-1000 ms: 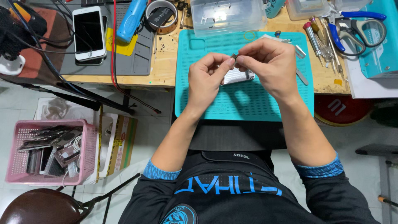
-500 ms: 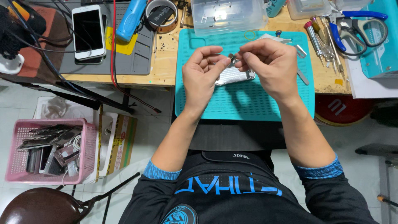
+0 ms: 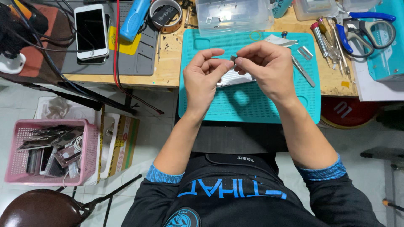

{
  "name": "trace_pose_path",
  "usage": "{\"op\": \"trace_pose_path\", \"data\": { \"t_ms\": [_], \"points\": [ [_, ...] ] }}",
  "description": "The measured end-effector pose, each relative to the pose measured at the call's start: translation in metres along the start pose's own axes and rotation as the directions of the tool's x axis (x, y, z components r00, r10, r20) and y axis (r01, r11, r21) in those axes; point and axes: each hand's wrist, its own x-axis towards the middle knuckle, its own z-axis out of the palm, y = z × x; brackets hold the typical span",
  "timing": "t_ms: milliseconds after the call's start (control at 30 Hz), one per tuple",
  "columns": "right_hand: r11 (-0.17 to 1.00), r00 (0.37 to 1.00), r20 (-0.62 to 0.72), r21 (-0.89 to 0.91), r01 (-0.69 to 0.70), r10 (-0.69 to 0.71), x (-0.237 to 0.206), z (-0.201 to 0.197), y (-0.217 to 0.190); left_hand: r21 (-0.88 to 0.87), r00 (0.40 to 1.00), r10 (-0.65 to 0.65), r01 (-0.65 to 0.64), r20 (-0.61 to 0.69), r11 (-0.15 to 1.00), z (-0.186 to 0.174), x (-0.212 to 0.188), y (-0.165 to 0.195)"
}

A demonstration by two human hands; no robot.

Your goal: The person repairs a disassembled smartphone at a workbench, using a handheld driver tool to work on the internal components and frame, repositioning and turning the phone repeatedly while small parts and tools sit on the mat around them.

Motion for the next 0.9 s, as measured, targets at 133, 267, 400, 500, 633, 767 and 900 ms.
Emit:
{"op": "trace_pose_path", "data": {
  "t_ms": [133,267,400,500,633,767,900],
  "points": [
    [1.0,0.998,0.05,-0.006,-0.026,0.026,0.011,0.002,0.006,0.034,1.0,0.005,-0.006,0.009,0.999,-0.016,0.004,0.004],
    [0.988,0.99,0.111,-0.139,-0.071,0.087,0.026,0.002,0.012,0.697,0.994,0.108,-0.081,0.006,0.713,-0.048,0.013,0.022],
    [0.96,0.969,0.147,-0.23,-0.16,0.196,0.036,0.008,0.017,0.873,0.985,-0.031,-0.138,0.172,0.468,-0.063,0.012,0.033],
    [0.945,0.958,0.156,-0.264,-0.196,0.242,0.036,0.017,0.021,0.899,0.968,-0.028,-0.221,0.25,0.377,-0.063,0.013,0.032],
    [0.902,0.928,0.102,-0.293,-0.317,0.359,0.035,0.025,0.02,0.898,0.957,-0.03,-0.26,0.289,0.354,-0.059,0.017,0.031],
    [0.917,0.944,0.093,-0.282,-0.28,0.317,0.034,0.034,0.022,0.887,0.968,-0.079,-0.184,0.238,0.422,-0.055,0.015,0.034],
    [0.95,0.971,0.104,-0.255,-0.181,0.213,0.032,0.041,0.024,0.835,0.975,-0.117,-0.099,0.191,0.542,-0.051,0.012,0.033]
  ]
}}
